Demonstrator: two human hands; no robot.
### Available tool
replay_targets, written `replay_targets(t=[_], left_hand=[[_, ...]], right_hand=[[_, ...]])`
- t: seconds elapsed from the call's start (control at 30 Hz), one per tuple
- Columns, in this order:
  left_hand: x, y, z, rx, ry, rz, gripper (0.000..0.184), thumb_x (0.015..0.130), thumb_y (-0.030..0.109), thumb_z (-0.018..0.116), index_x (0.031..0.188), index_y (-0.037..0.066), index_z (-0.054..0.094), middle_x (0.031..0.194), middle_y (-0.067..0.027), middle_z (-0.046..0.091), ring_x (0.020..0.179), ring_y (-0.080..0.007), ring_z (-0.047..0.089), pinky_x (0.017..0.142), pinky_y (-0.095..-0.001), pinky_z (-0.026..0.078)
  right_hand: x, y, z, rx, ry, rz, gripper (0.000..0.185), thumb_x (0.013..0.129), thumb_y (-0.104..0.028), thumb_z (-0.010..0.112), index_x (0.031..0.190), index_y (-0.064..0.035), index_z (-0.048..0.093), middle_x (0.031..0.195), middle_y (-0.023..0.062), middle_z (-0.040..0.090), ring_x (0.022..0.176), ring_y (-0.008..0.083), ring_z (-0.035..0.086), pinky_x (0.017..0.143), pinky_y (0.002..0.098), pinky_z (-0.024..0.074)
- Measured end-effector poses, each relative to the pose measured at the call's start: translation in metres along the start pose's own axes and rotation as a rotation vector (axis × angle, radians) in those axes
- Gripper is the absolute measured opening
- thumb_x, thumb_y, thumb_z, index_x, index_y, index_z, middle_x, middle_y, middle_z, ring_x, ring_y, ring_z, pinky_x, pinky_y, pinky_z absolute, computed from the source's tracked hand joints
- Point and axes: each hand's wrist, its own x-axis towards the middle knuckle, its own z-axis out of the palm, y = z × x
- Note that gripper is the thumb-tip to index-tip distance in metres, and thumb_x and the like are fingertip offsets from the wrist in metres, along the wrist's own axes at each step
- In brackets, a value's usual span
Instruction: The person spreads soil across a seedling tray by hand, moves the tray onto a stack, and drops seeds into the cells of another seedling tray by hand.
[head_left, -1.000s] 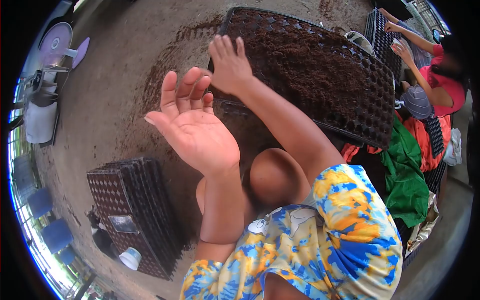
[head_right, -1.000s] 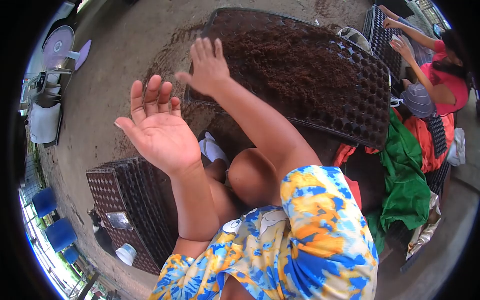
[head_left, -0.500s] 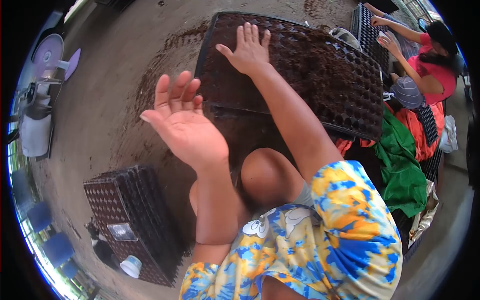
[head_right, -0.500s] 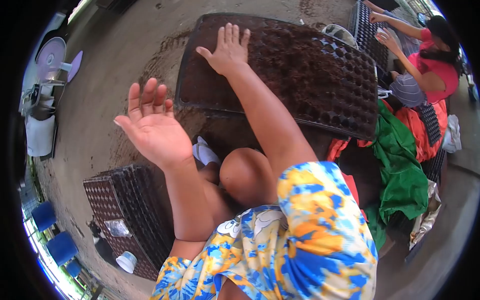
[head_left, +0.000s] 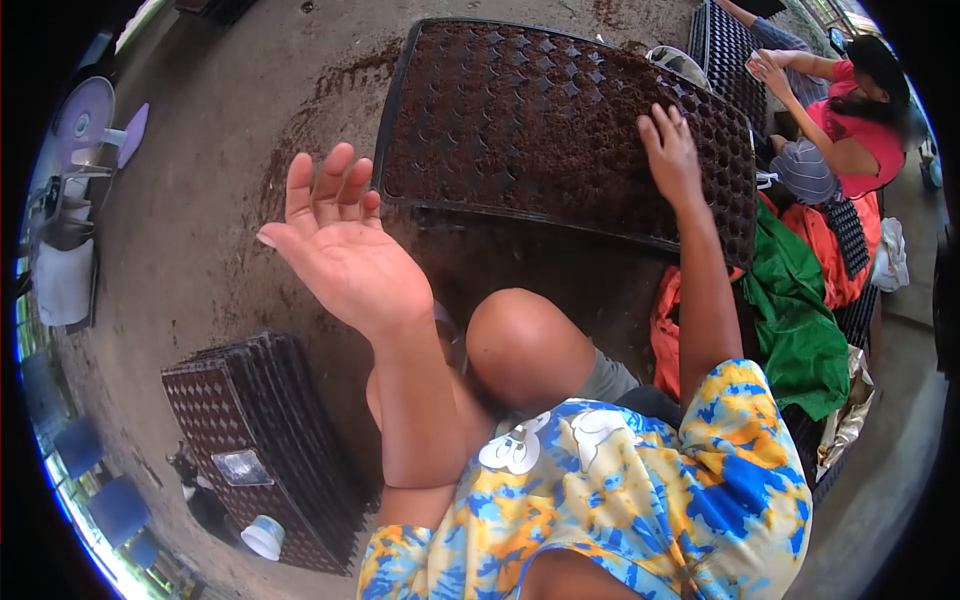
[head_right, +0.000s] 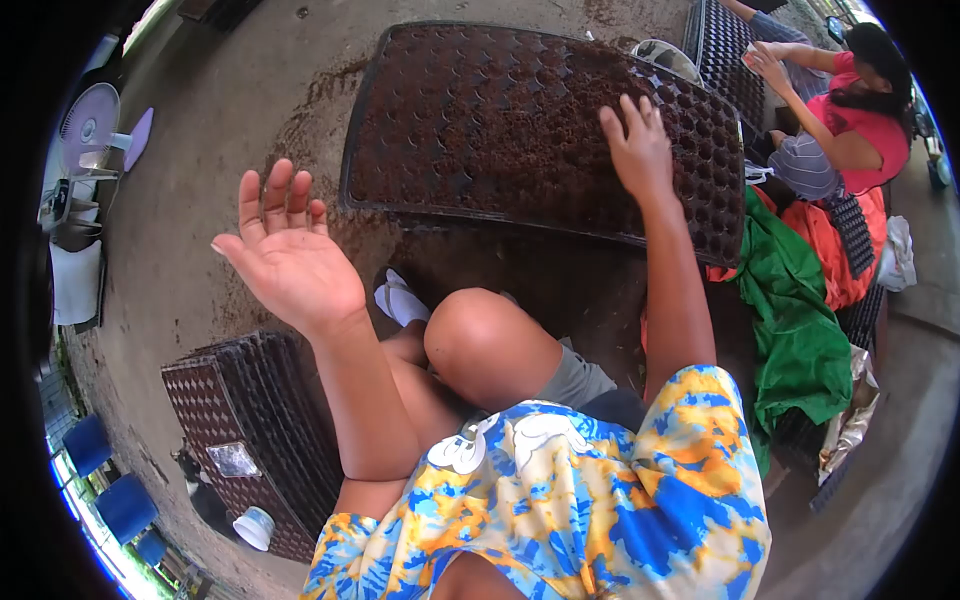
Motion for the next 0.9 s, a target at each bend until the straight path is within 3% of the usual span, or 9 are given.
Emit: replay_targets(t=[0.03,0.17,0.3,0.5,0.57,0.67,0.77,0.83,0.9], left_hand=[[0.002,0.000,0.001,0.005,0.008,0.008,0.067,0.090,0.062,0.028,0.119,0.006,0.047,0.107,-0.0083,0.057,0.095,-0.0169,0.051,0.082,-0.0300,0.033],[0.001,-0.005,0.001,0.032,-0.003,-0.003,0.066,0.090,0.063,0.028,0.119,0.007,0.047,0.107,-0.0088,0.057,0.096,-0.0174,0.051,0.082,-0.0303,0.033],[0.001,-0.011,0.009,0.059,-0.021,-0.015,0.066,0.090,0.063,0.027,0.118,0.007,0.047,0.108,-0.0097,0.057,0.096,-0.0180,0.051,0.083,-0.0308,0.033],[0.002,-0.013,0.009,0.050,-0.034,-0.026,0.066,0.089,0.063,0.028,0.118,0.007,0.047,0.109,-0.0105,0.057,0.097,-0.0188,0.051,0.084,-0.0315,0.034],[0.002,-0.012,0.008,0.040,-0.039,-0.019,0.066,0.089,0.063,0.029,0.118,0.007,0.047,0.109,-0.0107,0.057,0.098,-0.0189,0.051,0.084,-0.0314,0.034],[0.002,-0.011,0.007,0.042,-0.042,-0.009,0.066,0.089,0.063,0.029,0.119,0.007,0.047,0.109,-0.0106,0.057,0.098,-0.0187,0.051,0.084,-0.0315,0.034],[0.001,-0.012,0.009,0.048,-0.038,-0.008,0.066,0.089,0.063,0.028,0.119,0.007,0.047,0.110,-0.0106,0.057,0.098,-0.0187,0.051,0.084,-0.0316,0.034],[0.001,-0.016,0.010,0.062,-0.043,-0.001,0.064,0.090,0.061,0.030,0.119,0.006,0.047,0.111,-0.0114,0.057,0.099,-0.0192,0.051,0.082,-0.0312,0.035],[0.002,-0.019,0.010,0.080,-0.043,0.001,0.064,0.090,0.060,0.031,0.119,0.006,0.047,0.111,-0.0118,0.057,0.099,-0.0193,0.051,0.081,-0.0311,0.035]], right_hand=[[-0.012,-0.005,0.009,-0.082,0.077,-0.029,0.059,0.089,-0.051,0.045,0.127,-0.0055,0.048,0.134,0.0216,0.041,0.127,0.0380,0.034,0.103,0.0447,0.0290],[-0.034,-0.080,0.022,0.108,0.116,-0.208,0.048,0.082,-0.040,0.060,0.114,-0.0044,0.056,0.125,0.0192,0.050,0.118,0.0359,0.044,0.097,0.0453,0.0343],[-0.055,-0.141,0.033,0.180,0.130,-0.487,0.030,0.078,-0.026,0.065,0.102,-0.0080,0.061,0.107,0.0102,0.057,0.104,0.0295,0.053,0.089,0.0392,0.0411],[-0.077,-0.078,0.000,0.075,0.171,-0.505,0.017,0.074,-0.013,0.066,0.089,-0.0081,0.058,0.095,0.0085,0.055,0.092,0.0281,0.053,0.085,0.0403,0.0418],[-0.082,-0.039,-0.014,0.019,0.248,-0.421,0.019,0.074,-0.011,0.065,0.092,-0.0075,0.059,0.098,0.0099,0.054,0.094,0.0284,0.052,0.087,0.0417,0.0403],[-0.082,-0.021,-0.027,-0.180,0.381,-0.297,0.034,0.074,-0.010,0.066,0.107,-0.0084,0.056,0.111,0.0108,0.053,0.110,0.0293,0.047,0.093,0.0440,0.0346],[-0.067,-0.076,-0.010,0.053,0.331,-0.456,0.041,0.071,-0.018,0.069,0.108,-0.0086,0.052,0.114,0.0107,0.051,0.111,0.0297,0.045,0.093,0.0448,0.0325],[-0.067,-0.133,0.001,0.165,0.057,-0.519,0.054,0.067,-0.032,0.072,0.109,-0.0057,0.051,0.120,0.0135,0.049,0.116,0.0311,0.043,0.095,0.0450,0.0312],[-0.085,-0.148,0.051,0.062,-0.117,-0.568,0.080,0.081,-0.063,0.044,0.134,-0.0033,0.036,0.142,0.0157,0.032,0.134,0.0313,0.024,0.110,0.0458,0.0108]])
